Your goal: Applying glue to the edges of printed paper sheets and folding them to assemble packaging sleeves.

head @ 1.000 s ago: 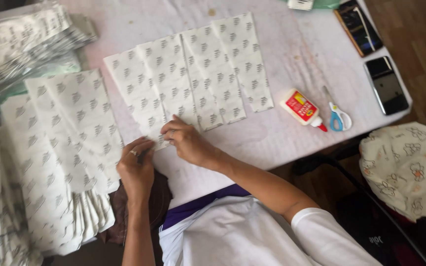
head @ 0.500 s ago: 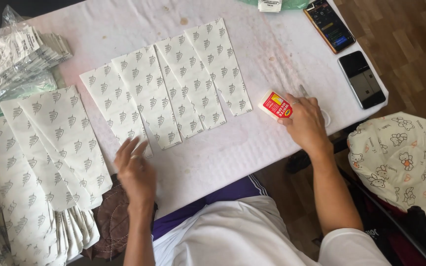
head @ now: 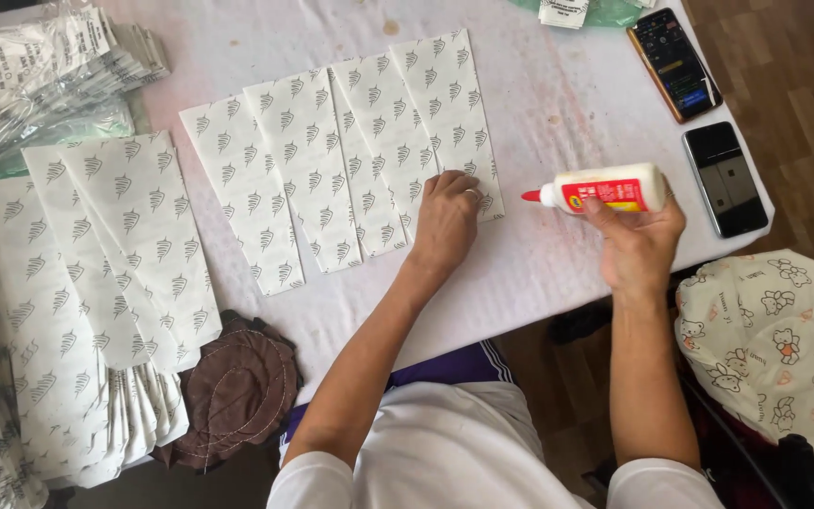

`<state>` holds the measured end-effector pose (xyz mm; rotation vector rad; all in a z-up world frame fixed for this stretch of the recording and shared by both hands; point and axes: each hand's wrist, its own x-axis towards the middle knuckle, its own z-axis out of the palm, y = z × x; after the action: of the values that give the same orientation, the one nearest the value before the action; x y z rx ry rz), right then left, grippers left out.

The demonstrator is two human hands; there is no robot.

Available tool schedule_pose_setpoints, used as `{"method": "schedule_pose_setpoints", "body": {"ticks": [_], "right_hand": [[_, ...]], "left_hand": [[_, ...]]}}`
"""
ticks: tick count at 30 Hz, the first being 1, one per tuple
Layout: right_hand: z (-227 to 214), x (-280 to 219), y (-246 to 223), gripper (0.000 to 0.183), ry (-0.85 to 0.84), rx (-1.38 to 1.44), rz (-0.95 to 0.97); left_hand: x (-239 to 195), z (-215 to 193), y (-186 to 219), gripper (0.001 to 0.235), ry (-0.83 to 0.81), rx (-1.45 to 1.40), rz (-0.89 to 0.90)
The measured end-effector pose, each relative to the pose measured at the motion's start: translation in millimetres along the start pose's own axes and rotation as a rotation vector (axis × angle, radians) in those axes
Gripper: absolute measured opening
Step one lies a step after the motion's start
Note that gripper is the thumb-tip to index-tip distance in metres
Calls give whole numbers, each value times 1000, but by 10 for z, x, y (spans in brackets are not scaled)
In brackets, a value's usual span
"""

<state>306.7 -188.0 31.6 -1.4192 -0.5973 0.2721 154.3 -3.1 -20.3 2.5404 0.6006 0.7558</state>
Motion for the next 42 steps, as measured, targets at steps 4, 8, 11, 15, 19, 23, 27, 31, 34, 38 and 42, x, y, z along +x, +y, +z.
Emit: {"method": "schedule_pose_setpoints", "body": {"ticks": [4, 8, 11, 15, 19, 23, 27, 31, 34, 38, 42], "right_hand": [[143, -154, 174, 52, 29, -37, -53], [402, -236, 102, 52, -33, -79, -24], [448, -243, 166, 52, -70, -105, -20], [333, -198, 187, 50, -57, -106, 2], [260, -159, 229, 48, -34, -102, -26], [490, -242, 251, 49, -57, -54, 9], [444, -222, 257, 48, -67, -61, -12], [152, -134, 308, 49, 10, -90, -58], [-13, -88, 482, 50, 37, -50, -70], [184, -150, 490, 53, 42, -9, -58], [427, -214, 471, 53, 5, -2, -33]], "left_hand": [[-22, -139, -17, 24, -99, -123, -65], [25, -449, 116, 37, -203, -173, -115], [33, -494, 146, 44, -242, -207, -146], [17, -535, 174, 49, -259, -190, -170], [29, -560, 190, 51, -256, -205, -183], [19, -491, 178, 52, -242, -181, -177], [29, -554, 196, 52, -236, -202, -201], [12, -486, 194, 46, -209, -228, -207], [4, -419, 186, 37, -161, -233, -227], [15, -386, 178, 32, -128, -225, -222], [13, -312, 138, 22, -78, -215, -224]]}}
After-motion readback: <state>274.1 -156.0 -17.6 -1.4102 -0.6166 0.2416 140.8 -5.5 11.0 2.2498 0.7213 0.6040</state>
